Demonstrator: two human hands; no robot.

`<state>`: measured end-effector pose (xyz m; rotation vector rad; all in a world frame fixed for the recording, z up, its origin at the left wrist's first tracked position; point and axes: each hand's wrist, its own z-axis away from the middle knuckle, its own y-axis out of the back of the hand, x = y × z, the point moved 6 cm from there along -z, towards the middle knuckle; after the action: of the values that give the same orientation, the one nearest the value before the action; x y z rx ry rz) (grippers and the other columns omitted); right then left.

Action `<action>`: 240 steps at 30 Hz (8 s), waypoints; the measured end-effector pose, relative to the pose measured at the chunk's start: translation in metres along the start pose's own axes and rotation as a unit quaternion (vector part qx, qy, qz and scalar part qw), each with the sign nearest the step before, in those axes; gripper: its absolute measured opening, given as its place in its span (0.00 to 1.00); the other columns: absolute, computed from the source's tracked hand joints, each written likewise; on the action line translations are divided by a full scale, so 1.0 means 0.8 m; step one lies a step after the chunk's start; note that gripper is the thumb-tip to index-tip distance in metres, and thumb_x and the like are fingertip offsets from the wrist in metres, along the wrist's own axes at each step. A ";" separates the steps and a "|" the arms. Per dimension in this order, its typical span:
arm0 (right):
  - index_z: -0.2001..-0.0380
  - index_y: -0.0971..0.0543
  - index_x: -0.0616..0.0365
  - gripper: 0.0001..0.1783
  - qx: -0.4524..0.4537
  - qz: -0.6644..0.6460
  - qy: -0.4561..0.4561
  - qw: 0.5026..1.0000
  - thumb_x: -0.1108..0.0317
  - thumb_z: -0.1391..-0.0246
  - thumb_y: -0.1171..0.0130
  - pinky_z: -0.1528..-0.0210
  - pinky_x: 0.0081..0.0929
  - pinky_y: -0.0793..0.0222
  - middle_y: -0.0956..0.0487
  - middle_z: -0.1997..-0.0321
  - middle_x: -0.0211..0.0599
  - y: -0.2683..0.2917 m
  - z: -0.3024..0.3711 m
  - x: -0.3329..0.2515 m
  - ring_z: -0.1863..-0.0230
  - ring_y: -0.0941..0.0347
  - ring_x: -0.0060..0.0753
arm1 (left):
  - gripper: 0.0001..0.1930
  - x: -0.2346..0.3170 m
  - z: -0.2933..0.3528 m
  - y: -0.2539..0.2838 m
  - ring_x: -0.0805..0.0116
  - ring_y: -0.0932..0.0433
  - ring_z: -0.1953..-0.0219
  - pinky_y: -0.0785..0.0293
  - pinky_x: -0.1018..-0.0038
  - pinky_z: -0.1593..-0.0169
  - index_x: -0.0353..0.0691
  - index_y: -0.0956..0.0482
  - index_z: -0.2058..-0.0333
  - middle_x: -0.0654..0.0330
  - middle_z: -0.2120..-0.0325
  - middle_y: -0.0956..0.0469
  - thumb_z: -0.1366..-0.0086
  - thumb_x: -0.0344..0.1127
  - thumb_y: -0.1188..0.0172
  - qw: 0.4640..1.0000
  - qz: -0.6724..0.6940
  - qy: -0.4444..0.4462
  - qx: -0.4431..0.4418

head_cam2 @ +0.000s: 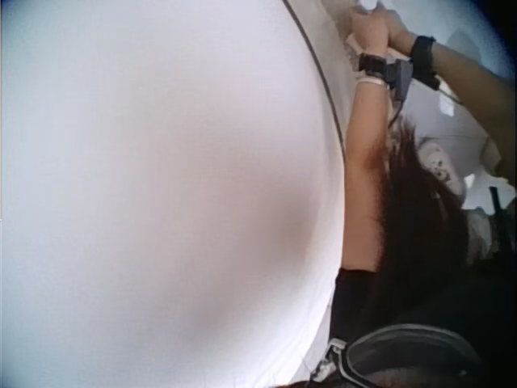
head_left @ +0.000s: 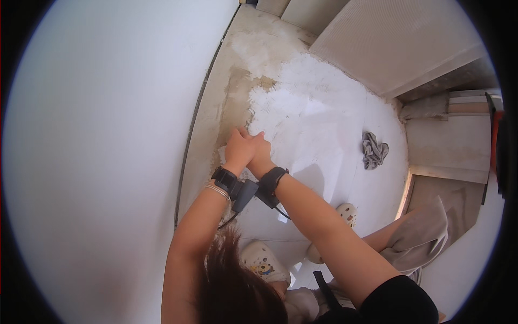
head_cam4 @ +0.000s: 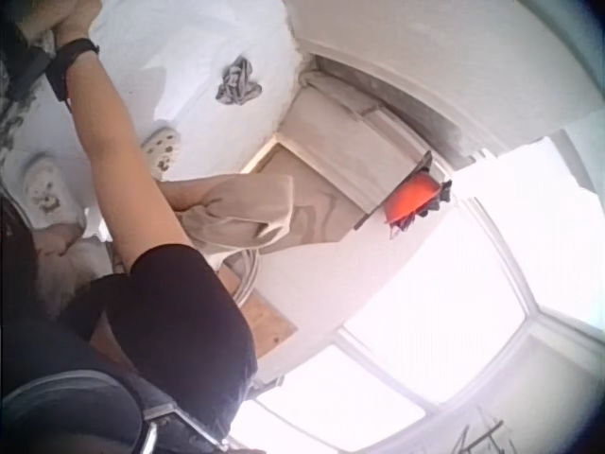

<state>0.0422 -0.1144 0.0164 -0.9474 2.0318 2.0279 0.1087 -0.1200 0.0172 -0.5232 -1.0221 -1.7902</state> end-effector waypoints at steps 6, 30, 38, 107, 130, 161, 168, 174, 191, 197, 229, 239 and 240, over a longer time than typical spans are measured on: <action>0.56 0.37 0.52 0.26 -0.188 0.052 -0.153 0.969 0.58 0.62 0.52 0.81 0.31 0.37 0.27 0.80 0.34 0.014 0.048 -0.003 0.78 0.29 0.35 | 0.34 -0.014 0.047 -0.031 0.50 0.31 0.62 0.36 0.66 0.59 0.27 0.41 0.62 0.40 0.67 0.32 0.58 0.53 0.44 0.999 -0.033 0.033 -0.010; 0.56 0.35 0.46 0.24 -0.118 0.078 -0.033 0.989 0.57 0.61 0.47 0.74 0.35 0.36 0.27 0.75 0.42 0.006 0.031 0.007 0.74 0.31 0.41 | 0.35 -0.017 0.019 -0.034 0.48 0.31 0.62 0.36 0.65 0.60 0.25 0.41 0.61 0.39 0.68 0.31 0.56 0.53 0.46 1.000 0.023 0.015 -0.014; 0.56 0.34 0.46 0.24 -0.156 0.075 -0.073 0.982 0.57 0.60 0.47 0.74 0.34 0.36 0.27 0.75 0.41 0.002 -0.001 0.024 0.75 0.32 0.41 | 0.35 0.014 -0.008 -0.018 0.47 0.31 0.63 0.35 0.67 0.60 0.22 0.41 0.62 0.38 0.68 0.32 0.55 0.54 0.47 0.999 0.046 -0.002 -0.021; 0.65 0.31 0.51 0.16 -0.145 0.093 -0.093 0.981 0.56 0.57 0.56 0.74 0.37 0.37 0.28 0.69 0.43 0.000 -0.004 0.021 0.73 0.31 0.44 | 0.31 0.005 -0.003 -0.019 0.47 0.31 0.66 0.35 0.66 0.62 0.26 0.41 0.64 0.39 0.71 0.31 0.54 0.52 0.46 0.997 0.060 -0.041 0.027; 0.54 0.38 0.39 0.22 -0.077 0.106 -0.030 0.991 0.55 0.56 0.58 0.76 0.46 0.37 0.30 0.58 0.40 0.007 0.021 0.037 0.76 0.30 0.47 | 0.28 0.006 0.006 -0.044 0.49 0.30 0.67 0.35 0.67 0.63 0.27 0.41 0.66 0.40 0.71 0.31 0.53 0.50 0.46 0.998 0.049 -0.029 0.006; 0.61 0.36 0.53 0.17 -0.148 0.088 -0.048 0.984 0.61 0.56 0.58 0.83 0.35 0.37 0.28 0.80 0.47 0.028 0.013 0.035 0.80 0.30 0.44 | 0.32 0.013 0.013 -0.059 0.43 0.31 0.66 0.35 0.62 0.62 0.26 0.44 0.61 0.37 0.71 0.31 0.53 0.52 0.48 0.998 0.048 -0.040 0.011; 0.61 0.36 0.54 0.18 0.096 0.387 0.020 0.917 0.61 0.56 0.59 0.83 0.35 0.37 0.28 0.80 0.46 -0.100 0.020 0.234 0.80 0.30 0.44 | 0.31 0.100 -0.055 -0.080 0.44 0.31 0.67 0.35 0.63 0.63 0.26 0.41 0.65 0.37 0.71 0.31 0.53 0.52 0.48 0.988 0.081 -0.131 -0.011; 0.56 0.37 0.58 0.28 -0.174 0.142 0.012 0.974 0.62 0.64 0.50 0.74 0.33 0.33 0.39 0.51 0.51 0.058 0.059 -0.042 0.63 0.32 0.46 | 0.31 -0.031 0.064 -0.047 0.43 0.31 0.66 0.35 0.62 0.63 0.29 0.44 0.61 0.36 0.71 0.31 0.52 0.51 0.48 0.999 0.036 -0.029 -0.003; 0.56 0.37 0.53 0.27 -0.202 0.085 -0.094 0.971 0.61 0.64 0.50 0.84 0.31 0.39 0.27 0.81 0.34 0.012 0.050 -0.027 0.82 0.31 0.36 | 0.33 -0.048 0.056 -0.032 0.42 0.33 0.63 0.37 0.64 0.59 0.27 0.45 0.58 0.36 0.68 0.32 0.52 0.51 0.49 0.997 0.067 -0.023 0.030; 0.54 0.37 0.45 0.24 -0.121 0.058 -0.095 0.986 0.55 0.57 0.54 0.73 0.39 0.35 0.27 0.67 0.43 0.004 -0.040 -0.012 0.71 0.30 0.43 | 0.28 -0.005 -0.013 0.014 0.54 0.30 0.67 0.36 0.69 0.62 0.27 0.41 0.67 0.43 0.71 0.31 0.52 0.50 0.46 0.995 0.086 -0.029 0.042; 0.59 0.35 0.48 0.20 -0.109 0.048 -0.056 0.991 0.57 0.59 0.54 0.76 0.36 0.36 0.27 0.70 0.38 0.013 -0.028 -0.009 0.72 0.30 0.41 | 0.27 -0.013 -0.033 0.000 0.62 0.31 0.67 0.36 0.73 0.64 0.26 0.38 0.71 0.47 0.72 0.32 0.53 0.49 0.45 0.990 0.131 -0.028 0.050; 0.60 0.36 0.54 0.18 -0.229 0.062 -0.140 0.961 0.60 0.56 0.59 0.81 0.34 0.36 0.27 0.79 0.45 0.004 -0.044 -0.007 0.79 0.30 0.43 | 0.30 -0.005 -0.030 0.008 0.53 0.32 0.65 0.37 0.70 0.60 0.25 0.41 0.65 0.41 0.68 0.33 0.53 0.51 0.46 0.995 0.094 -0.028 0.034; 0.60 0.36 0.54 0.18 -0.228 0.060 -0.140 0.962 0.60 0.56 0.59 0.81 0.34 0.36 0.27 0.79 0.45 -0.007 -0.052 -0.003 0.79 0.30 0.43 | 0.28 0.000 -0.041 0.016 0.61 0.32 0.68 0.36 0.74 0.63 0.26 0.39 0.68 0.47 0.69 0.33 0.53 0.51 0.45 0.994 0.096 -0.028 0.047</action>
<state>0.0612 -0.1517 0.0167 -0.5522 1.5423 2.5879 0.1229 -0.1491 0.0041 -0.5965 -1.0520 -1.5581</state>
